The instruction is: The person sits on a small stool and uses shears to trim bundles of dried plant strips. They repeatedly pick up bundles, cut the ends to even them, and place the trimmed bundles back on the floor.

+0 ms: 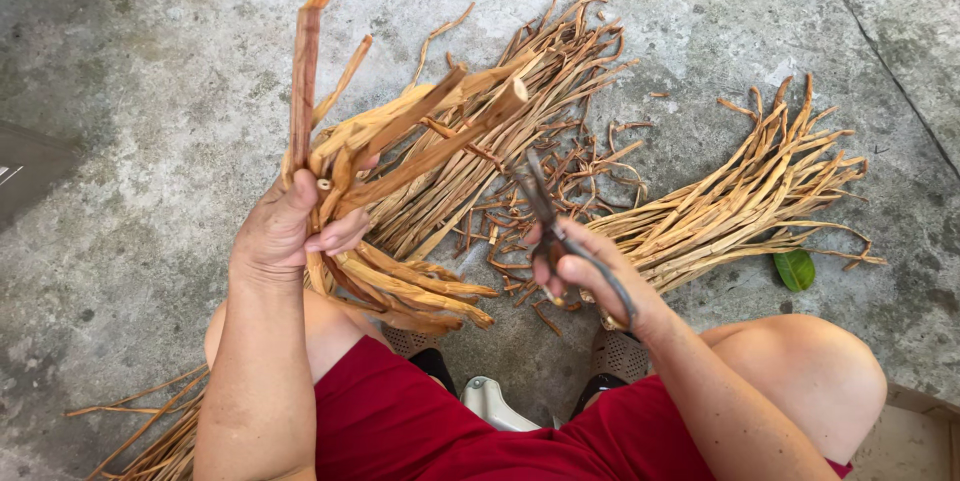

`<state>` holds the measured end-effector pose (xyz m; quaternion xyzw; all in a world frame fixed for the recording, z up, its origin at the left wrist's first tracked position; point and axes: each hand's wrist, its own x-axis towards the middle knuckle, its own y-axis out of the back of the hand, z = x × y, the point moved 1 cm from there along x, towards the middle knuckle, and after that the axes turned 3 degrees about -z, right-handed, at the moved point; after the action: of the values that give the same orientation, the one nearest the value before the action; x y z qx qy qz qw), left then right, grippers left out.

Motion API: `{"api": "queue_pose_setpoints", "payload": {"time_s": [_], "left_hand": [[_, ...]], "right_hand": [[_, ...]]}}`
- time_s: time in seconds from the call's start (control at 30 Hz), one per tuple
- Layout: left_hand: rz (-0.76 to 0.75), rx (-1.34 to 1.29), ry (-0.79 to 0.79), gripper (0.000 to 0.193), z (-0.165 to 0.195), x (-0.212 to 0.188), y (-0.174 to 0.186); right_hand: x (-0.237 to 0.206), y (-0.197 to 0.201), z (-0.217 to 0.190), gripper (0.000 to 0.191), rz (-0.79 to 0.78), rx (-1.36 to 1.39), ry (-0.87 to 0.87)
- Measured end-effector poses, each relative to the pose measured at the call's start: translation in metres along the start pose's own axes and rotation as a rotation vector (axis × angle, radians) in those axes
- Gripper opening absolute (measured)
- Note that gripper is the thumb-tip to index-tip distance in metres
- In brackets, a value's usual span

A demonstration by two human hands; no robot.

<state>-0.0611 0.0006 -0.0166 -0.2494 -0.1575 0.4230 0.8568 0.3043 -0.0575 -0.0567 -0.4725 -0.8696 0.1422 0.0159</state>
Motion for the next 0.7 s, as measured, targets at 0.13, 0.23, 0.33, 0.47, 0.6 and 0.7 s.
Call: {"api": "queue_pose_setpoints", "payload": {"time_s": [0.13, 0.23, 0.33, 0.47, 0.6, 0.7], "left_hand": [[-0.043, -0.02, 0.028, 0.071, -0.006, 0.001, 0.002], [-0.068, 0.003, 0.061, 0.067, -0.014, 0.005, -0.001], [-0.06, 0.037, 0.068, 0.061, -0.019, 0.009, -0.007], [-0.038, 0.092, 0.091, 0.063, -0.017, 0.015, -0.016], [-0.03, 0.099, 0.084, 0.065, -0.014, 0.014, -0.021], [-0.08, 0.098, 0.118, 0.063, -0.015, 0.014, -0.022]], "right_hand": [[0.002, -0.017, 0.008, 0.072, -0.112, 0.061, -0.073], [0.008, -0.022, 0.01, 0.072, -0.1, 0.061, -0.037], [0.015, -0.026, 0.012, 0.069, -0.071, 0.058, 0.011], [0.015, -0.031, 0.017, 0.065, 0.059, 0.089, 0.112], [0.012, -0.028, 0.02, 0.066, 0.124, 0.055, 0.196], [0.014, -0.025, 0.022, 0.068, 0.15, 0.07, 0.211]]}}
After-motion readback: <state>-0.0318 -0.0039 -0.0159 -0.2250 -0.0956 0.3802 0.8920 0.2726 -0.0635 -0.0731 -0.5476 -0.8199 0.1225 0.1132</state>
